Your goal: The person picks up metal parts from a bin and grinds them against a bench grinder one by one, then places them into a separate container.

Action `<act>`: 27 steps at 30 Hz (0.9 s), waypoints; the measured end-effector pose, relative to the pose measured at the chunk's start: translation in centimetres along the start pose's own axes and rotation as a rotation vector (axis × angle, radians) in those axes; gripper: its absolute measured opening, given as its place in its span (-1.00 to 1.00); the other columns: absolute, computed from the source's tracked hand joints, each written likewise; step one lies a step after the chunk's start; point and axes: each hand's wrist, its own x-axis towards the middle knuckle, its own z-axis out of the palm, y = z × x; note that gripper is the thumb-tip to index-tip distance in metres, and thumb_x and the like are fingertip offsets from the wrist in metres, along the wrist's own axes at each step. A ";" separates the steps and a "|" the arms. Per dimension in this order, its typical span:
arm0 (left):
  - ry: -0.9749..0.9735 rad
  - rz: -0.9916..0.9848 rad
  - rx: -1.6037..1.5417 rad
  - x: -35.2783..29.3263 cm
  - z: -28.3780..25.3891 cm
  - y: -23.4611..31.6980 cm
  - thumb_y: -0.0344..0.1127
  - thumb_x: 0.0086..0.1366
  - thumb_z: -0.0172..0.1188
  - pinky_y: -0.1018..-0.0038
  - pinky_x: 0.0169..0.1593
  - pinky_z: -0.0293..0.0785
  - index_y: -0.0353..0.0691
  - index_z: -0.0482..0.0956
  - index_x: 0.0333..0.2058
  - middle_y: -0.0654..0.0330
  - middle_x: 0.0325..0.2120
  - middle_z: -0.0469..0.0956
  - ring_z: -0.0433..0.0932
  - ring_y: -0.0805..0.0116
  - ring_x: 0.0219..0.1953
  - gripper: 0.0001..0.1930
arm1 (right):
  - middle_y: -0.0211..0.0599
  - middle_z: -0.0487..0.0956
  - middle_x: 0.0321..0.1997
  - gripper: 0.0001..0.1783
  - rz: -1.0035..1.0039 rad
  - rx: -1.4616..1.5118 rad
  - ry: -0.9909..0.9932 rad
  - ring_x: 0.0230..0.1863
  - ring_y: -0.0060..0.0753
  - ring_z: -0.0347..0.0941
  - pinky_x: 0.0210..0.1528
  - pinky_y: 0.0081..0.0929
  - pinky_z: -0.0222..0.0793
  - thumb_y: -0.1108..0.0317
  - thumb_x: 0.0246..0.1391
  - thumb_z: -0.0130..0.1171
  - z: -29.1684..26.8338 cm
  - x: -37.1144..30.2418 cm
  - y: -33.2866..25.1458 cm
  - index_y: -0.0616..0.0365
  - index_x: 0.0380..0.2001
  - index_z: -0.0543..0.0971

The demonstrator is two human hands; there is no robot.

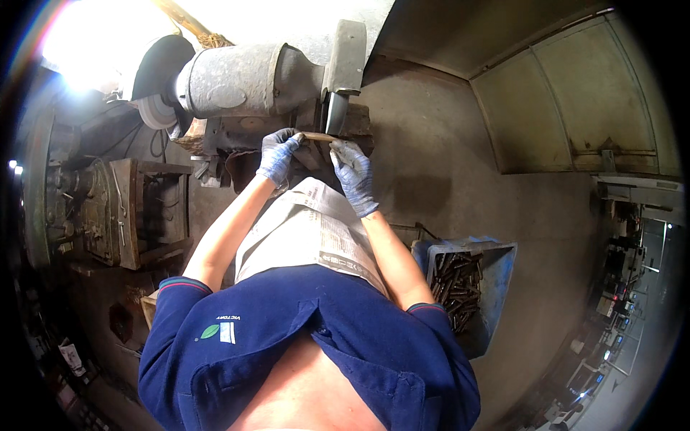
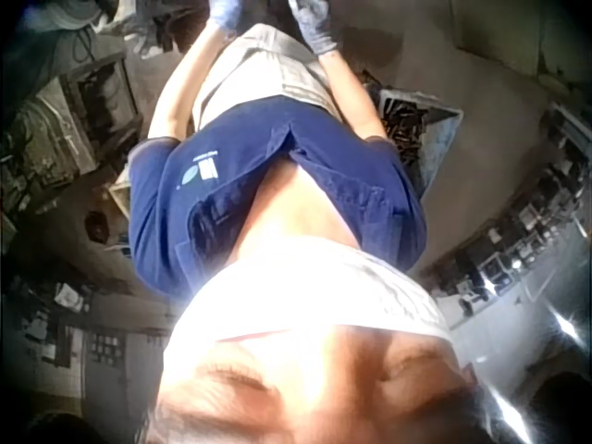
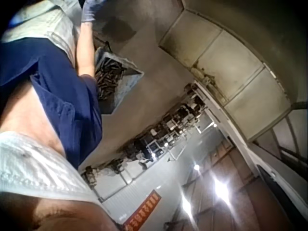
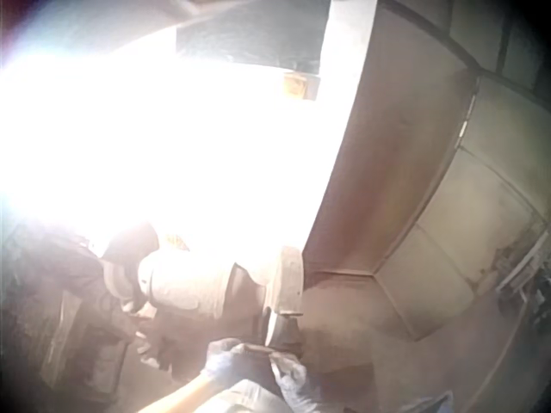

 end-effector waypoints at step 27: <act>-0.041 0.066 0.068 2.0 -2.2 -1.8 -0.41 0.19 0.17 0.62 -0.40 0.36 -0.34 0.58 -0.35 0.29 -0.52 0.56 0.42 0.60 -0.51 -0.89 | -0.18 0.55 -0.10 -0.76 0.036 0.011 -0.082 -0.05 -0.37 0.47 0.03 -0.47 0.38 0.55 0.09 0.04 0.7 -0.1 2.1 0.29 -0.15 0.54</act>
